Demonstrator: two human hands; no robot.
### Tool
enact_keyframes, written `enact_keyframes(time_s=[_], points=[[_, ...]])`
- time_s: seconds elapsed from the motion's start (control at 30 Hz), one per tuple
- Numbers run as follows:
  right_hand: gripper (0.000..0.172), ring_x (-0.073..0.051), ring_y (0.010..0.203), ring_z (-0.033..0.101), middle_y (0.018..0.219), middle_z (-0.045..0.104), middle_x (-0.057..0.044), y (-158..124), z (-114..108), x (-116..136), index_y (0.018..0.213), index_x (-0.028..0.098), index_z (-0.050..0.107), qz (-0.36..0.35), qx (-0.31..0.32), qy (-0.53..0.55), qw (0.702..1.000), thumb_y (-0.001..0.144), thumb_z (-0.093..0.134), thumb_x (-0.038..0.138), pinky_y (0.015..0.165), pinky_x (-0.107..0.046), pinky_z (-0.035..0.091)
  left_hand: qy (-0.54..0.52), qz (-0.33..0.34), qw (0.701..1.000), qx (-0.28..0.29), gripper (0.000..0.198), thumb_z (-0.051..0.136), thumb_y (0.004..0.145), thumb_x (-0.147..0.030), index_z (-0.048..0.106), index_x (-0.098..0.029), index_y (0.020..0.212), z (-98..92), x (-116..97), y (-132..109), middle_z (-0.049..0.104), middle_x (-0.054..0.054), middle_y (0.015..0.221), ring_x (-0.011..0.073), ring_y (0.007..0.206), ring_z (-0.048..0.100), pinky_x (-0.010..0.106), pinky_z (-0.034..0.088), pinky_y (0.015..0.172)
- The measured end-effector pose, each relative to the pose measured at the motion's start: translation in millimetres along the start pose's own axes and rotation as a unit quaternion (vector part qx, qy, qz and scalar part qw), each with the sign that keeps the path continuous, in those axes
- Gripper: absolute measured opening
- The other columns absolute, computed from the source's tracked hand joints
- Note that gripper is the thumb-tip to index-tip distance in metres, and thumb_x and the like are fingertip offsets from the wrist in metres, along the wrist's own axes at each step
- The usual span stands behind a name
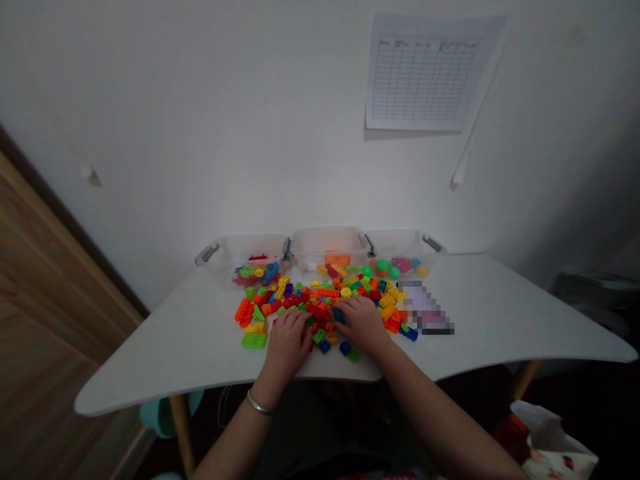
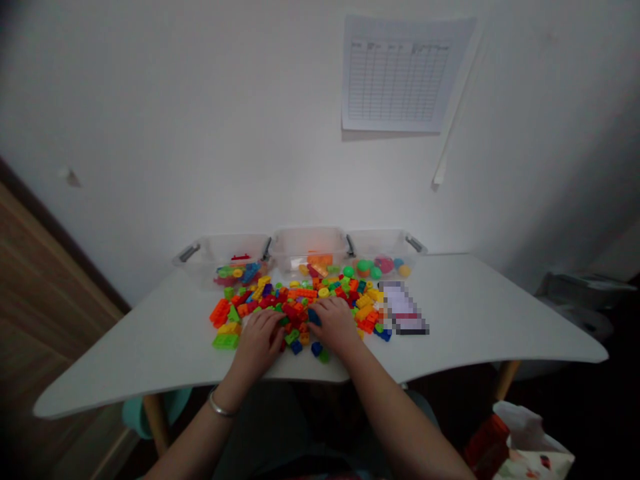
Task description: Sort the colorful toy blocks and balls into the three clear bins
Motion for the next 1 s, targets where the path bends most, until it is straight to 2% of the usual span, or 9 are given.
enact_keyframes(time_s=[0.17, 0.27, 0.4, 0.6, 0.67, 0.77, 0.9, 1.0], points=[[0.039, -0.027, 0.100, 0.060, 0.109, 0.069, -0.008, -4.9, 2.7, 2.0, 0.116, 0.022, 0.063, 0.027, -0.015, -0.019, 0.999, 0.080, 0.072, 0.034, 0.090, -0.042, 0.044, 0.003, 0.005, 1.000, -0.001, 0.022, 0.053, 0.086, -0.018, 0.063, -0.018, 0.106, 0.6, -0.5, -0.6, 0.067, 0.008, 0.103, 0.0244, 0.101, 0.058, 0.043, 0.049, 0.093], [0.040, -0.028, 0.097, 0.060, 0.103, 0.070, -0.009, -9.2, 2.5, -0.2, 0.114, 0.020, 0.064, 0.052, -0.045, -0.046, 0.997, 0.079, 0.073, 0.039, 0.099, -0.048, 0.039, 0.005, 0.006, 1.000, -0.006, 0.022, 0.053, 0.086, -0.018, 0.063, -0.017, 0.105, 0.9, -0.2, -1.0, 0.067, 0.008, 0.103, 0.0246, 0.101, 0.057, 0.043, 0.049, 0.092], [0.037, -0.027, 0.092, 0.061, 0.093, 0.072, -0.007, -11.1, 3.9, -1.5, 0.111, 0.022, 0.064, 0.058, -0.065, -0.049, 0.995, 0.079, 0.073, 0.040, 0.110, -0.055, 0.028, 0.001, 0.004, 1.000, -0.005, 0.022, 0.054, 0.085, -0.017, 0.063, -0.018, 0.105, 0.8, 0.0, -1.0, 0.067, 0.008, 0.103, 0.0246, 0.101, 0.057, 0.043, 0.049, 0.093], [0.028, -0.025, 0.091, 0.062, 0.094, 0.072, -0.004, -12.5, 7.9, -1.7, 0.107, 0.024, 0.063, 0.052, -0.064, -0.030, 0.996, 0.081, 0.071, 0.032, 0.110, -0.055, 0.028, -0.006, 0.002, 1.000, -0.007, 0.022, 0.052, 0.086, -0.019, 0.063, -0.019, 0.105, -0.2, -0.7, -0.5, 0.067, 0.008, 0.102, 0.0243, 0.101, 0.058, 0.043, 0.049, 0.093], [0.021, -0.025, 0.089, 0.061, 0.090, 0.071, -0.005, -12.3, 7.6, -4.2, 0.101, 0.024, 0.063, 0.066, -0.072, -0.018, 0.995, 0.082, 0.070, 0.031, 0.103, -0.051, 0.036, -0.008, 0.000, 1.000, -0.008, 0.022, 0.052, 0.086, -0.019, 0.064, -0.019, 0.105, -0.4, -0.7, -0.4, 0.067, 0.008, 0.102, 0.0244, 0.101, 0.058, 0.044, 0.049, 0.093], [0.015, -0.024, 0.081, 0.061, 0.084, 0.067, -0.006, -8.5, 0.3, -15.5, 0.090, 0.022, 0.060, 0.128, -0.098, 0.017, 0.987, 0.085, 0.065, 0.035, 0.079, -0.040, 0.047, -0.009, -0.001, 1.000, -0.006, 0.023, 0.052, 0.085, -0.019, 0.064, -0.020, 0.105, -0.5, -0.4, -0.3, 0.068, 0.008, 0.103, 0.0243, 0.101, 0.058, 0.044, 0.050, 0.093], [0.020, -0.021, 0.073, 0.058, 0.080, 0.063, -0.004, 9.3, -27.3, -37.1, 0.084, 0.022, 0.055, 0.180, -0.167, 0.099, 0.964, 0.085, 0.059, 0.041, 0.066, -0.031, 0.043, -0.007, 0.001, 1.000, -0.004, 0.022, 0.052, 0.086, -0.019, 0.064, -0.018, 0.104, -1.2, -0.7, -0.1, 0.068, 0.009, 0.102, 0.0243, 0.101, 0.058, 0.043, 0.050, 0.093], [0.024, -0.017, 0.061, 0.053, 0.072, 0.058, 0.000, 35.0, -50.0, -55.2, 0.084, 0.021, 0.054, 0.190, -0.180, 0.138, 0.955, 0.084, 0.057, 0.045, 0.059, -0.028, 0.039, -0.006, 0.002, 1.000, -0.005, 0.022, 0.052, 0.087, -0.020, 0.064, -0.018, 0.105, -1.5, -1.2, 0.0, 0.068, 0.009, 0.102, 0.0245, 0.101, 0.058, 0.044, 0.050, 0.093]])
Point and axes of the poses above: each hand's wrist, its own y-axis towards the middle knuckle, its own z-axis out of the palm, x = y × z, the point moved 5 cm from there along y, towards the middle knuckle
